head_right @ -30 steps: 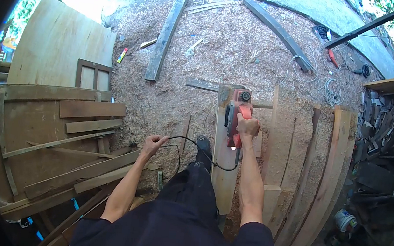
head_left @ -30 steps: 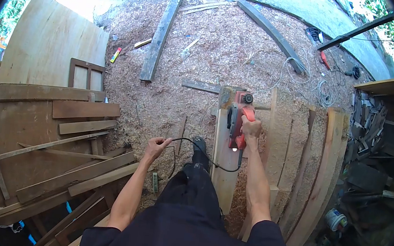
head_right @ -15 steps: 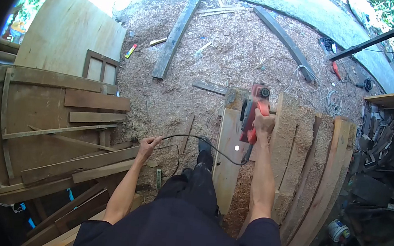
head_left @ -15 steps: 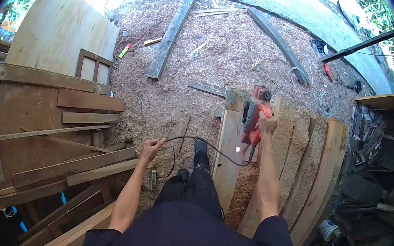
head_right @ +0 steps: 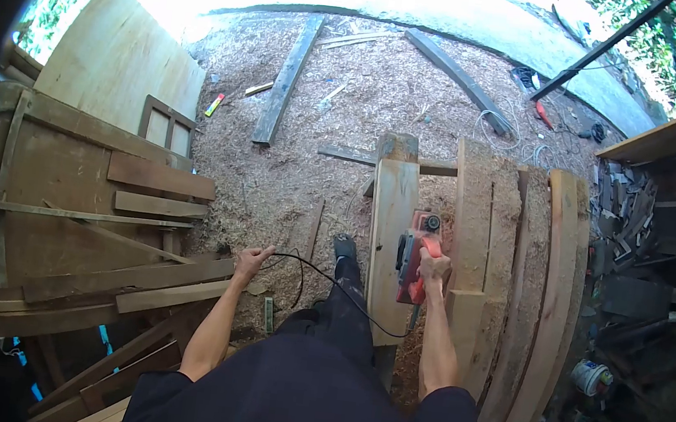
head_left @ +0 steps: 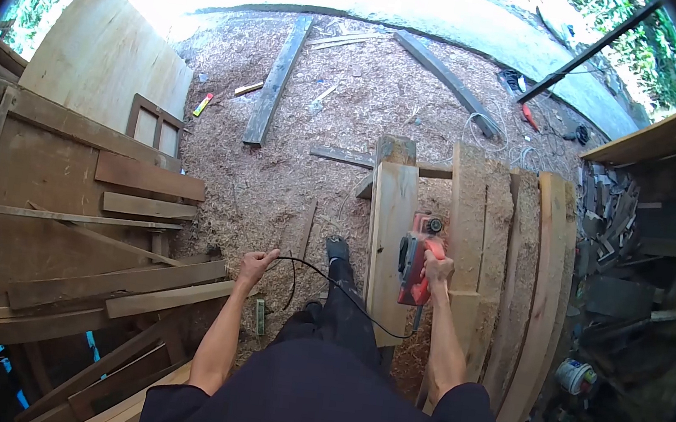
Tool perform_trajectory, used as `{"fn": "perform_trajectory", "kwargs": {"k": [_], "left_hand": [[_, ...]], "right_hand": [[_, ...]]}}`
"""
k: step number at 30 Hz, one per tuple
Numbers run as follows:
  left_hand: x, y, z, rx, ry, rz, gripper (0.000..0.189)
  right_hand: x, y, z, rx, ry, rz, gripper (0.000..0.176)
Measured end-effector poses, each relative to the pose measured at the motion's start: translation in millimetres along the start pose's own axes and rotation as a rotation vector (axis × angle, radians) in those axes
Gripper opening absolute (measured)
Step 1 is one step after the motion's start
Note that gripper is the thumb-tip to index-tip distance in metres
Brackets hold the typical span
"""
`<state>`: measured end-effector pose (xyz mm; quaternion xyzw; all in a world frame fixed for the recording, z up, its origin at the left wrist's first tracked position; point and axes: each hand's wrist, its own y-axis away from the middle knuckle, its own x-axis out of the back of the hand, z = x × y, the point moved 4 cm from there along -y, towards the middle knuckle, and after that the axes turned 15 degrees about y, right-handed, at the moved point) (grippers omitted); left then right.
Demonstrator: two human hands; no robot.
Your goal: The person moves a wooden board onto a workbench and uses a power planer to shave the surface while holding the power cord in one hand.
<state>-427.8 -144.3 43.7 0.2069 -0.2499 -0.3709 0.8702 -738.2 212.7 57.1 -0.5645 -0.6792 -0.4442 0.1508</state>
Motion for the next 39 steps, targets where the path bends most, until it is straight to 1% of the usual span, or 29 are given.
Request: {"fn": "perform_trajectory", "kwargs": {"k": [3, 6, 8, 9, 12, 14, 15, 19, 21, 24, 26, 28, 31, 33, 34, 36, 38, 39], "left_hand": [[2, 22, -21, -0.022, 0.023, -0.021, 0.056], [6, 55, -38, -0.022, 0.042, -0.03, 0.055], [7, 71, -44, -0.093, 0.057, -0.061, 0.055], [7, 83, -45, -0.098, 0.06, -0.062, 0.055], [8, 107, -52, -0.07, 0.059, -0.069, 0.055], [5, 114, -66, -0.022, 0.161, -0.106, 0.054], [3, 118, -71, -0.055, 0.135, -0.107, 0.052], [-7, 134, -96, -0.073, 0.156, -0.149, 0.051], [-11, 145, -104, -0.09, 0.077, -0.131, 0.05], [-19, 166, -113, -0.015, 0.06, -0.146, 0.05], [-25, 174, -126, 0.003, 0.052, -0.176, 0.051], [-31, 180, -140, -0.021, 0.047, -0.152, 0.053], [-39, 197, -163, 0.007, 0.018, -0.147, 0.054], [-44, 210, -168, 0.012, 0.003, -0.133, 0.054], [-45, 221, -166, 0.01, -0.008, -0.126, 0.054], [-48, 243, -166, 0.015, -0.027, -0.113, 0.054], [-50, 257, -169, 0.04, -0.004, -0.112, 0.054], [-51, 260, -176, 0.02, 0.024, -0.116, 0.055]], "right_hand": [[-2, 46, 37, -0.018, -0.068, -0.042, 0.019], [0, 93, 75, -0.029, -0.086, -0.034, 0.019], [4, 119, 94, -0.026, -0.091, -0.021, 0.019], [6, 132, 103, -0.026, -0.091, -0.017, 0.019], [11, 162, 127, -0.017, -0.099, -0.003, 0.019], [14, 181, 143, -0.01, -0.1, 0.005, 0.019], [16, 190, 151, -0.003, -0.101, 0.012, 0.019], [23, 218, 175, 0.06, -0.115, 0.043, 0.019], [26, 231, 186, 0.109, -0.121, 0.06, 0.019], [28, 249, 205, 0.134, -0.092, 0.057, 0.019], [33, 259, 220, 0.117, -0.01, 0.018, 0.02], [33, 266, 234, 0.11, 0.068, -0.028, 0.02], [26, 275, 257, 0.124, 0.1, -0.039, 0.023], [24, 278, 267, 0.247, 0.254, 0.068, 0.024], [22, 280, 270, 0.242, 0.254, 0.06, 0.024], [15, 287, 274, 0.221, 0.145, 0.001, 0.027], [18, 299, 260, 0.228, 0.168, -0.019, 0.028], [17, 302, 262, 0.229, 0.16, -0.026, 0.028]]}}
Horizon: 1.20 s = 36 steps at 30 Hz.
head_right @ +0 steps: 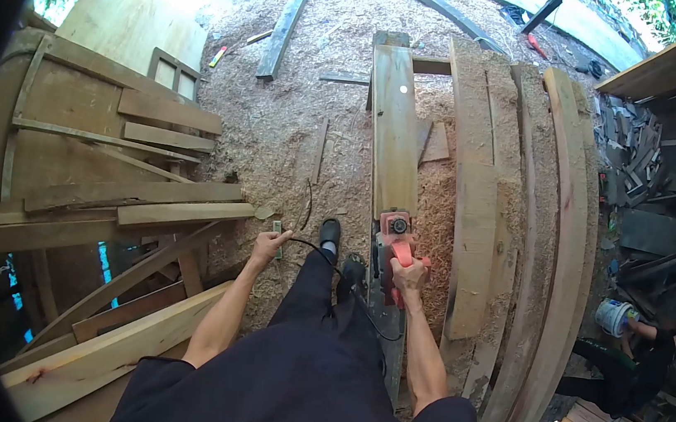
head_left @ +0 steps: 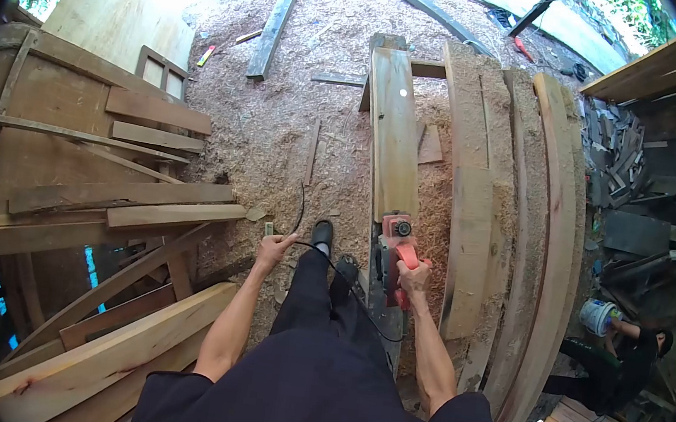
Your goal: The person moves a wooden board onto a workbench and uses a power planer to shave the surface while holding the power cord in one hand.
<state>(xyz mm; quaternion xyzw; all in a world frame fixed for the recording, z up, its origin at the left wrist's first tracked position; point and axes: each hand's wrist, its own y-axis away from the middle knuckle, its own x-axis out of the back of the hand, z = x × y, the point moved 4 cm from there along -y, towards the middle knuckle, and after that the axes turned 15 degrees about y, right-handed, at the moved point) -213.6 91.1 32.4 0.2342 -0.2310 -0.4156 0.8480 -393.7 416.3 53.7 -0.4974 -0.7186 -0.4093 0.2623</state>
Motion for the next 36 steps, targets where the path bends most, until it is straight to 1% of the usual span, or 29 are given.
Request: {"fn": "perform_trajectory", "kwargs": {"k": [2, 4, 5, 8, 10, 13, 16, 17, 19, 23, 26, 28, 36], "left_hand": [[2, 4, -13, 0.003, -0.019, 0.027, 0.055], [5, 17, -9, 0.016, -0.021, 0.058, 0.056], [6, 21, -6, 0.01, -0.023, 0.063, 0.056], [9, 29, -10, 0.037, -0.027, 0.093, 0.056], [12, 28, -18, 0.025, -0.042, 0.117, 0.056], [11, 34, -21, 0.032, 0.003, 0.115, 0.054], [8, 34, -22, 0.01, -0.023, 0.133, 0.053], [8, 33, -23, 0.009, -0.025, 0.134, 0.053], [4, 38, -18, 0.079, 0.077, 0.132, 0.048], [4, 33, -20, 0.07, 0.086, 0.132, 0.049], [3, 35, 1, -0.002, 0.034, 0.16, 0.052], [6, 34, 8, -0.055, 0.044, 0.162, 0.052], [11, 10, 30, -0.088, 0.026, 0.177, 0.054]], "right_hand": [[-2, -2, -1, 0.012, -0.016, -0.001, 0.028], [-14, -2, 10, -0.028, -0.04, -0.075, 0.03], [-19, -3, 14, -0.023, -0.046, -0.075, 0.03], [-29, -4, 20, -0.002, -0.069, -0.024, 0.028], [-31, -8, 21, 0.066, -0.046, 0.0, 0.028], [-30, -5, 20, 0.065, -0.03, 0.019, 0.027], [-21, -11, 8, 0.066, -0.011, 0.067, 0.027], [-19, -11, 5, 0.066, -0.014, 0.067, 0.027], [-18, -16, 4, 0.048, -0.045, 0.067, 0.026], [-28, -31, 10, 0.047, -0.047, 0.048, 0.026], [-22, -37, -2, 0.064, -0.09, 0.087, 0.025], [-20, -40, -8, -0.002, -0.057, 0.052, 0.028], [-11, -61, -33, 0.002, -0.084, 0.032, 0.029]]}}
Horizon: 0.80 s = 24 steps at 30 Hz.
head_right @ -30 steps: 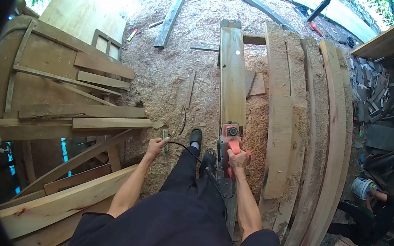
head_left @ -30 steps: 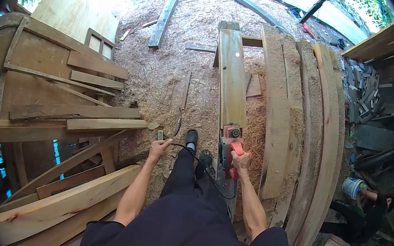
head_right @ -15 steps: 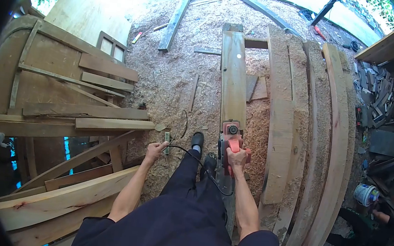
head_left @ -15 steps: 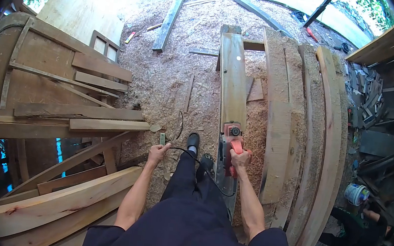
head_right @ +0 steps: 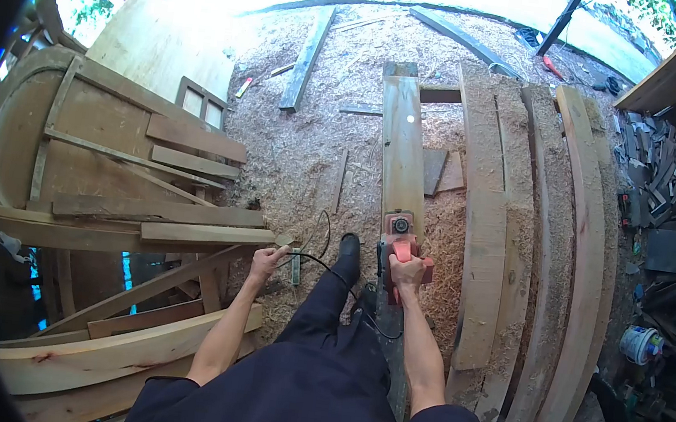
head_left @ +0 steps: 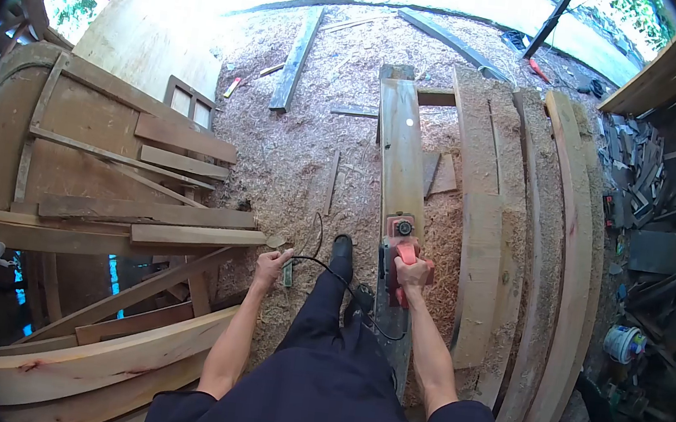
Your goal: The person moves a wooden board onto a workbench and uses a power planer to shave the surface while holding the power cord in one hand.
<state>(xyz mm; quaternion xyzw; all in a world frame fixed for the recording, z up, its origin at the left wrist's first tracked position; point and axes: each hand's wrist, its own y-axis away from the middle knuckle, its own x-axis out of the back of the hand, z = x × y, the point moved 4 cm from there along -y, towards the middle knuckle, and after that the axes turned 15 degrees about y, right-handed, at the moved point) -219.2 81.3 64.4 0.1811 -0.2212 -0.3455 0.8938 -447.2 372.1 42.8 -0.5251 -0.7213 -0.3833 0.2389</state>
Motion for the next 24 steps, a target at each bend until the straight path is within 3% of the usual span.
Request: {"fn": "perform_trajectory", "kwargs": {"k": [24], "left_hand": [[-25, -85, 39, 0.095, -0.038, -0.097, 0.052]], "right_hand": [[-13, -75, -48, -0.022, 0.012, 0.015, 0.03]]}}
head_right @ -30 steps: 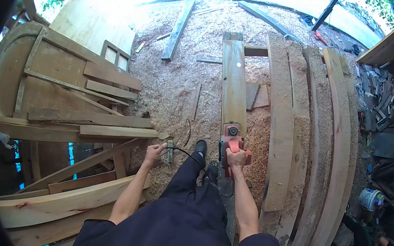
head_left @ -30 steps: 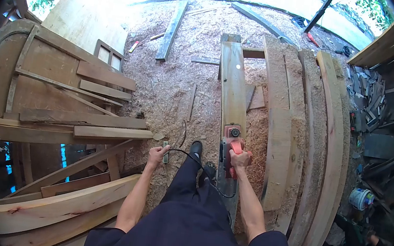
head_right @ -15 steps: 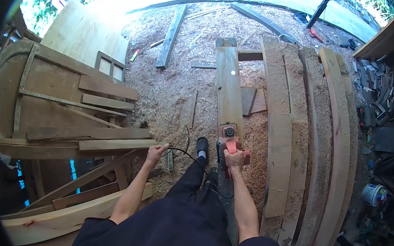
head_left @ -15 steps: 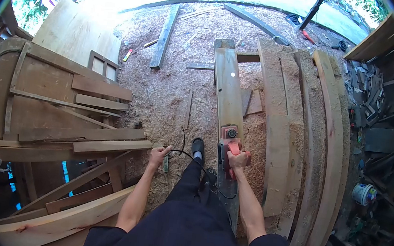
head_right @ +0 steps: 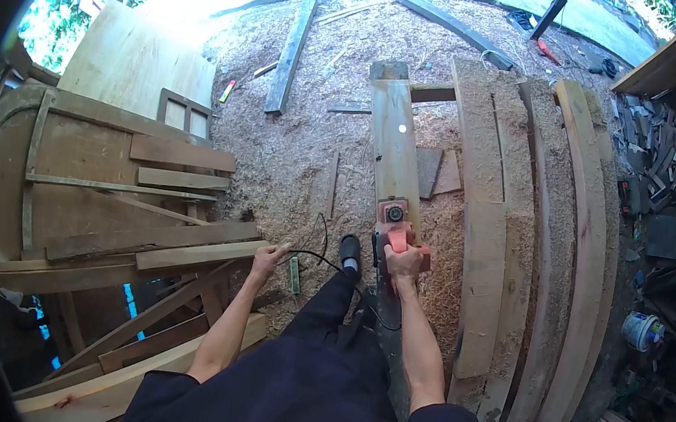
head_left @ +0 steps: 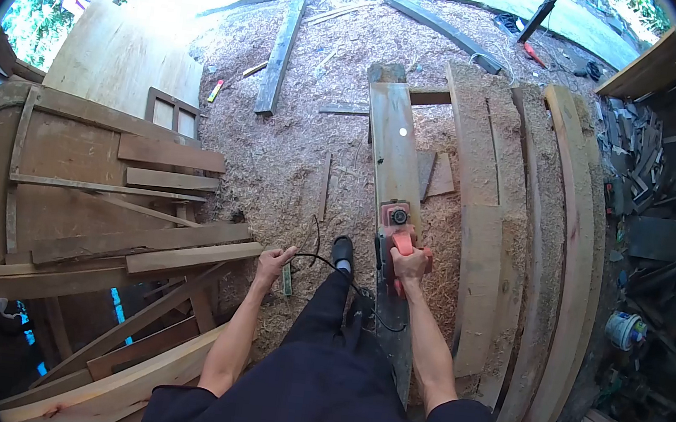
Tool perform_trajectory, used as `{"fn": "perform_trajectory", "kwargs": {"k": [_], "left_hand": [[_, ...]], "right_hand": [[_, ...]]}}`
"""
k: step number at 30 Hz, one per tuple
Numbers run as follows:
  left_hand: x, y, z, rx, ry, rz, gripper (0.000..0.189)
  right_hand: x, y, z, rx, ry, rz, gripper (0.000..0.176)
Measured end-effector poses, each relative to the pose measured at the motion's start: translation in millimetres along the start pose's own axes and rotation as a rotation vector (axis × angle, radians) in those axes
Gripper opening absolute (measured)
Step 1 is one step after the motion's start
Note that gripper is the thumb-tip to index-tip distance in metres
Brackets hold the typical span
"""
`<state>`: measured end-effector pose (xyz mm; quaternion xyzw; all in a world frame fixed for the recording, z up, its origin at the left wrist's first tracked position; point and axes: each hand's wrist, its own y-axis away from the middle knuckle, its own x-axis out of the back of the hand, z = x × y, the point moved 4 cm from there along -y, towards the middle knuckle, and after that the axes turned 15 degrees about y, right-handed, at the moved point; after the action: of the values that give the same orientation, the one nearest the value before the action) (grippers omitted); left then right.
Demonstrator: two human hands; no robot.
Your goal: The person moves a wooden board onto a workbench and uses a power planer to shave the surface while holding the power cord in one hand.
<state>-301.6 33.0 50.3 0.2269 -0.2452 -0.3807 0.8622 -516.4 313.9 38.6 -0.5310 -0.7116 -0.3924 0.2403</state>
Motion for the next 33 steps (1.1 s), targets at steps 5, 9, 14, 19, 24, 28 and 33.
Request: {"fn": "perform_trajectory", "kwargs": {"k": [5, 9, 14, 19, 24, 28, 33], "left_hand": [[8, -19, 13, 0.001, 0.056, 0.007, 0.05], [15, -37, 27, -0.011, 0.055, 0.013, 0.05], [22, -61, 40, 0.034, 0.123, 0.022, 0.051], [33, -93, 46, 0.03, 0.114, 0.036, 0.052], [39, -120, 73, -0.02, 0.055, 0.024, 0.051], [40, -130, 85, -0.017, 0.048, 0.039, 0.051], [41, -147, 92, -0.002, 0.077, 0.033, 0.051]], "right_hand": [[-2, -20, -19, -0.004, 0.0, 0.011, 0.029], [-5, -42, -40, -0.028, 0.025, 0.027, 0.029], [-15, -78, -58, 0.014, 0.051, 0.053, 0.031], [-24, -113, -75, -0.092, 0.075, -0.014, 0.031], [-24, -139, -97, -0.082, 0.053, 0.003, 0.032], [-27, -159, -111, 0.003, 0.107, 0.135, 0.03], [-22, -181, -135, 0.001, 0.079, 0.101, 0.03]]}}
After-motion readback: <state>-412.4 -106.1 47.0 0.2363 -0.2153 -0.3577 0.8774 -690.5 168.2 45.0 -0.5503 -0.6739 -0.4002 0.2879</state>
